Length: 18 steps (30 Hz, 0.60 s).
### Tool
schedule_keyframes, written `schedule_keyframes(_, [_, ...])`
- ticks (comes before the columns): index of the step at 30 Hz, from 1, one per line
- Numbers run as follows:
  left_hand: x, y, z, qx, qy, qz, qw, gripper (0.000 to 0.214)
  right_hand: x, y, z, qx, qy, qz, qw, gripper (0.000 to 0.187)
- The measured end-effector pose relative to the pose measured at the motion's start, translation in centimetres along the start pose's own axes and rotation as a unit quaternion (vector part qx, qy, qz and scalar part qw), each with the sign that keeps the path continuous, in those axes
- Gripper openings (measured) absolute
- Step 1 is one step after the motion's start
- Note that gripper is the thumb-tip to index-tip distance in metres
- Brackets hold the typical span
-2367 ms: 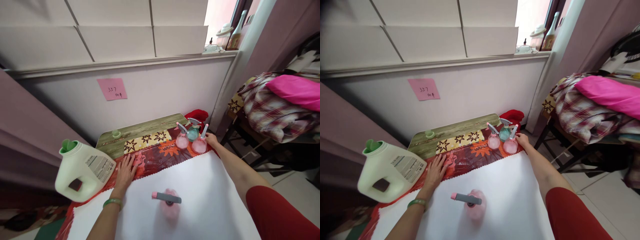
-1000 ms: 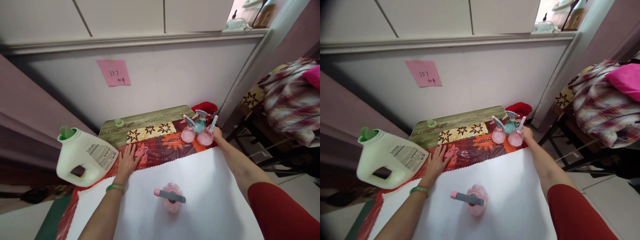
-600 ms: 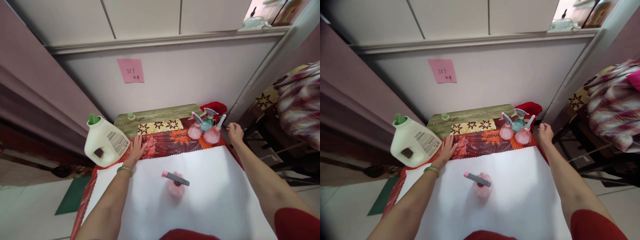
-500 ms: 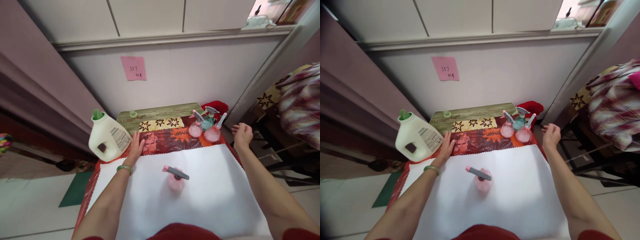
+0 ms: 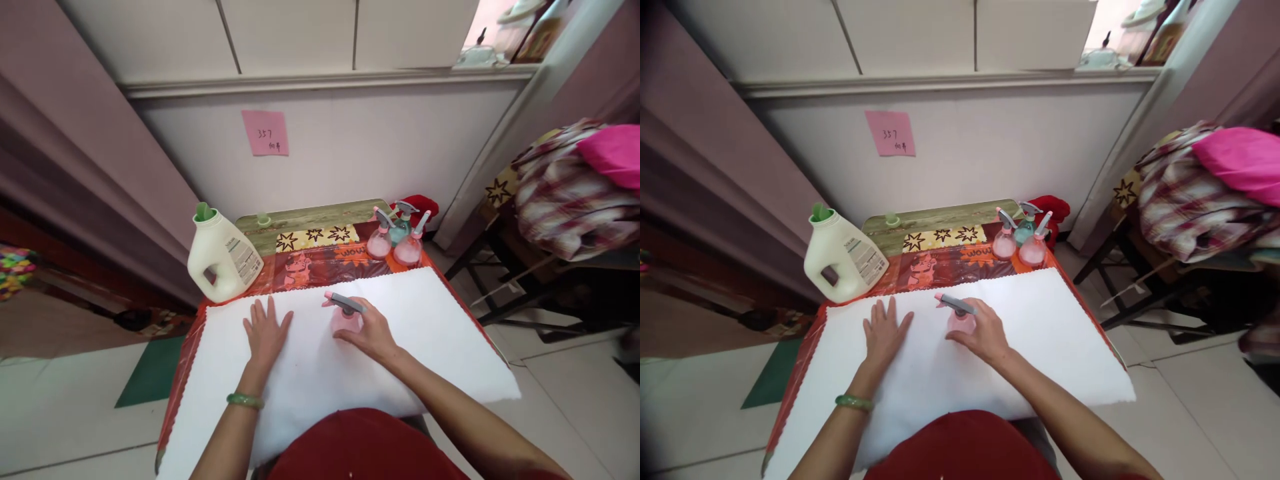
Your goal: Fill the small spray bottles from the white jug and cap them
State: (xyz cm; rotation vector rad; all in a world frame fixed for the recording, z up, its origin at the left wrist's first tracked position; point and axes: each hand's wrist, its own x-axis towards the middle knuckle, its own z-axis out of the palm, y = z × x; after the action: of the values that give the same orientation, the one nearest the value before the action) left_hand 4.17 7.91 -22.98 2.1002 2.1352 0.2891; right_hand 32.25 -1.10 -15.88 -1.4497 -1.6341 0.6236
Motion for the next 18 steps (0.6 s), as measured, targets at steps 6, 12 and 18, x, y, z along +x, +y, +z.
schedule_keyframes(6, [0.3, -0.3, 0.2, 0.007, 0.002, -0.007, 1.000, 0.082, 1.3, -1.4, 1.0, 0.035, 0.045, 0.068, 0.996, 0.026])
schedule_keyframes(12, [0.1, -0.4, 0.1, 0.001, 0.002, -0.006, 1.000, 0.082, 4.9, 1.8, -2.2, 0.067, 0.051, 0.149, 0.985, 0.041])
schedule_keyframes(18, [0.1, -0.5, -0.1, -0.003, 0.003, 0.001, 1.000, 0.081, 10.9, 5.7, -9.0, -0.002, 0.124, 0.152, 0.981, 0.049])
